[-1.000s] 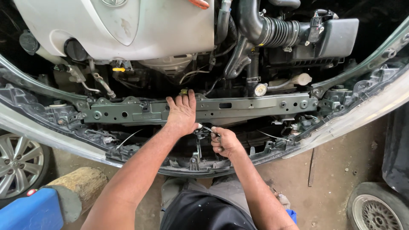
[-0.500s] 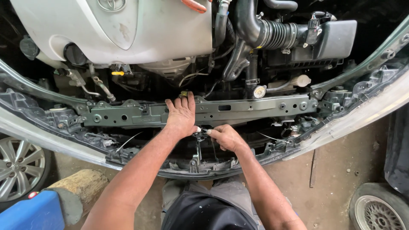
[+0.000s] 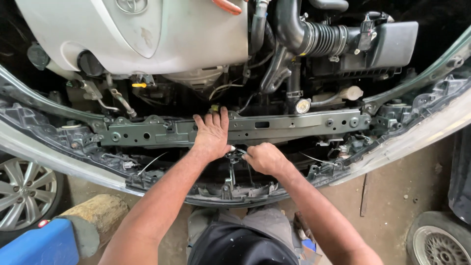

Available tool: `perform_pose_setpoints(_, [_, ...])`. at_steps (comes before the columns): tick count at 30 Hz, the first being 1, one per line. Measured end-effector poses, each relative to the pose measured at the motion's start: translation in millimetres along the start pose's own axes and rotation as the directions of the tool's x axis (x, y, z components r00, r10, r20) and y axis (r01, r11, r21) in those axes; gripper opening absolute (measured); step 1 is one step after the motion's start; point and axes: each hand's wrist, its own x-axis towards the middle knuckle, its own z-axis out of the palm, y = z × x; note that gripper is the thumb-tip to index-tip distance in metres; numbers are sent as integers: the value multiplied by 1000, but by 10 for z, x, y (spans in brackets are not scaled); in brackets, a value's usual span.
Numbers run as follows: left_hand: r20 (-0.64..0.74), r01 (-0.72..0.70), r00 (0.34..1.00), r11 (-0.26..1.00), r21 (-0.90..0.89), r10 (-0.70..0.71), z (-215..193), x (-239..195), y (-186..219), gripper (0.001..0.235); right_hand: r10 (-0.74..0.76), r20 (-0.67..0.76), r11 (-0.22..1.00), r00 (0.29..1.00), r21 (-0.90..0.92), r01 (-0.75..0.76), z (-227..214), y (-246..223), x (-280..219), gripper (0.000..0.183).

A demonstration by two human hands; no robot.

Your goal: The person uses a wrench to tighten bolts on the front metal crossmember of a car with the hood open. The hands manipulate the tool to secure the component while the camera remains focused on the engine bay area.

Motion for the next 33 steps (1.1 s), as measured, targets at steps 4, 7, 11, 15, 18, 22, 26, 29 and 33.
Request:
perform_pose_setpoints(4, [28, -13, 1000, 1000, -13, 14, 22, -20, -3, 131, -87, 34, 989, 996, -120, 90, 70, 79, 14, 37])
perform_pose_setpoints(7, [25, -24, 999, 1000, -20, 25, -44, -21, -47, 131, -118, 8, 989, 993, -94, 118, 60, 101, 36, 36])
perform_pose_setpoints(11, [52, -41, 998, 999, -25, 43, 17, -5, -44, 130, -82, 2, 991, 997, -106, 82, 107, 71, 35, 36])
perform_pose_setpoints(15, [80, -53, 995, 999, 3, 53, 80, 51, -45, 128, -56, 32, 992, 998, -109, 59, -5, 20, 40, 35])
perform_pose_setpoints(18, [104, -49, 993, 999, -5, 50, 49, 61, -55, 129, -20, 111, 992, 994, -120, 33, -179, -65, 20, 34])
perform_pose_setpoints(22, [34, -53, 998, 999, -4, 53, 18, 21, -23, 131, 12, 94, 971, 995, -237, 11, -233, -79, -68, 34])
perform_pose_setpoints(26, [80, -17, 997, 1000, 17, 15, -41, -6, -24, 130, 1, -41, 975, 999, -223, -10, -115, -39, -87, 33])
perform_pose_setpoints(29, [72, -12, 997, 999, 38, 10, -16, -10, -7, 129, 33, -75, 982, 997, -181, -46, -48, -65, -124, 35])
perform_pose_setpoints(33, [58, -14, 998, 999, 50, 11, -6, 4, -21, 130, 64, -81, 988, 995, -137, -75, -72, -70, -97, 38])
